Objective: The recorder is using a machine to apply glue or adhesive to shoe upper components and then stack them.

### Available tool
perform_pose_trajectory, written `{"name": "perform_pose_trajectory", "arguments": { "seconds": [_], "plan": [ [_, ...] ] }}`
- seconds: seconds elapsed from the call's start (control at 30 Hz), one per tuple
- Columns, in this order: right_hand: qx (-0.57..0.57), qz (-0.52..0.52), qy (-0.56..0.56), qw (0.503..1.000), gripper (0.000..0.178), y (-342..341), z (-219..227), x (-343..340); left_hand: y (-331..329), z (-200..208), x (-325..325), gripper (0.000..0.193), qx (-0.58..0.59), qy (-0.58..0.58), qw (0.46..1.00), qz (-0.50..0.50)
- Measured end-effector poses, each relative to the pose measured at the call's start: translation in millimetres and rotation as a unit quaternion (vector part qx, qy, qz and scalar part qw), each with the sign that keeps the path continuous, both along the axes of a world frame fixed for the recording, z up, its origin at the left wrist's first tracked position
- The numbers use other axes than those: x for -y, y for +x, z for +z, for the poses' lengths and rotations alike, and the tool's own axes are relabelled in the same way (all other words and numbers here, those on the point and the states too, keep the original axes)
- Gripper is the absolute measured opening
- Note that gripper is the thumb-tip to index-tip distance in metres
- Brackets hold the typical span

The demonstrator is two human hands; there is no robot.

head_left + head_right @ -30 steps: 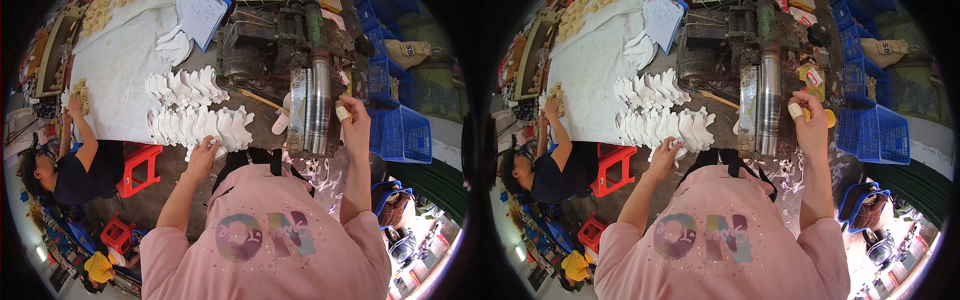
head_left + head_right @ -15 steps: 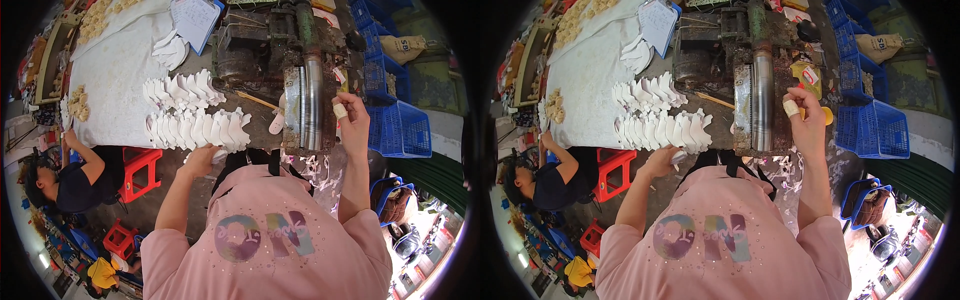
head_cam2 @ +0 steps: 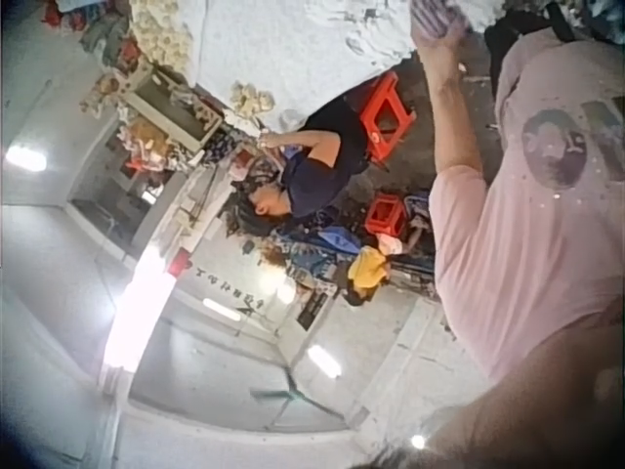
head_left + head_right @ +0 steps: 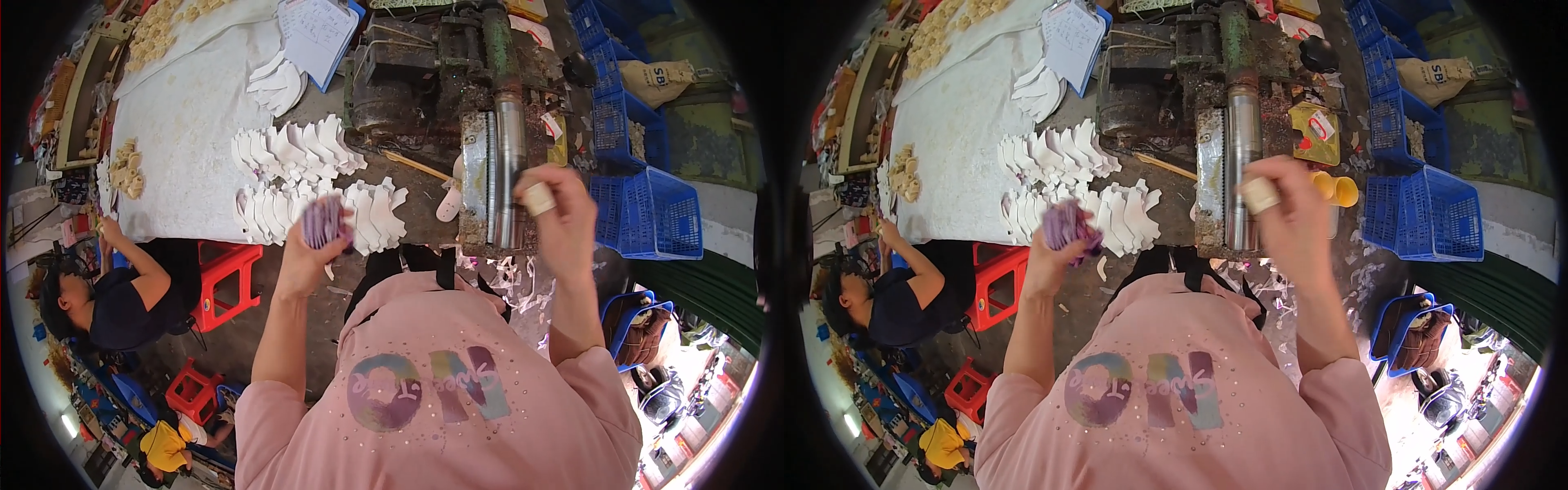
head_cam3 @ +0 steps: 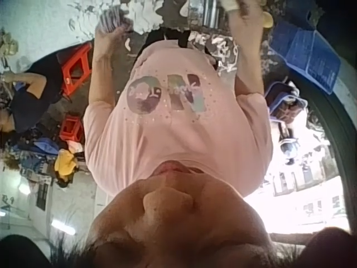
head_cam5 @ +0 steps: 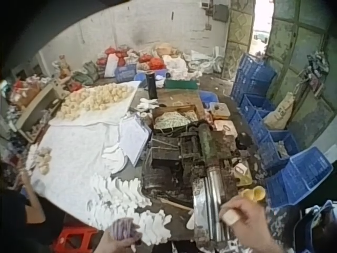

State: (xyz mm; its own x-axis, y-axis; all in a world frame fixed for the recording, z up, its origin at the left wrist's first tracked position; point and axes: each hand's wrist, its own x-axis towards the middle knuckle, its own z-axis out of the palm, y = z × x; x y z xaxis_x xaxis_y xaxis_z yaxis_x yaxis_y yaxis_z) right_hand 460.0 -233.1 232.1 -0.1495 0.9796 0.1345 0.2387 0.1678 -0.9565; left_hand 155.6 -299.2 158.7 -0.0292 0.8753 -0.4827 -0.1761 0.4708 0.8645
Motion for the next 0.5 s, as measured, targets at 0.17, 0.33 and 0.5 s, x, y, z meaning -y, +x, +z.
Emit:
{"name": "perform_pose_trajectory", "arguments": {
  "seconds": [0.17, 0.33, 0.5],
  "plan": [
    [0.107, 0.063, 0.122, 0.985, 0.022, -66.4, -3.2, 4.9, 67.5, 47.2, -40.1, 0.069, 0.264, 0.169, 0.949, 0.037],
    [0.068, -0.022, 0.152, 0.986, 0.018, -81.5, -10.6, 10.2, 96.3, 55.2, -48.7, 0.069, 0.305, 0.198, 0.931, 0.039],
    [0.118, -0.067, 0.227, 0.964, 0.015, -75.9, -15.0, 5.4, 109.2, 61.5, -47.5, 0.066, 0.253, 0.215, 0.942, 0.041]
  ]
}}
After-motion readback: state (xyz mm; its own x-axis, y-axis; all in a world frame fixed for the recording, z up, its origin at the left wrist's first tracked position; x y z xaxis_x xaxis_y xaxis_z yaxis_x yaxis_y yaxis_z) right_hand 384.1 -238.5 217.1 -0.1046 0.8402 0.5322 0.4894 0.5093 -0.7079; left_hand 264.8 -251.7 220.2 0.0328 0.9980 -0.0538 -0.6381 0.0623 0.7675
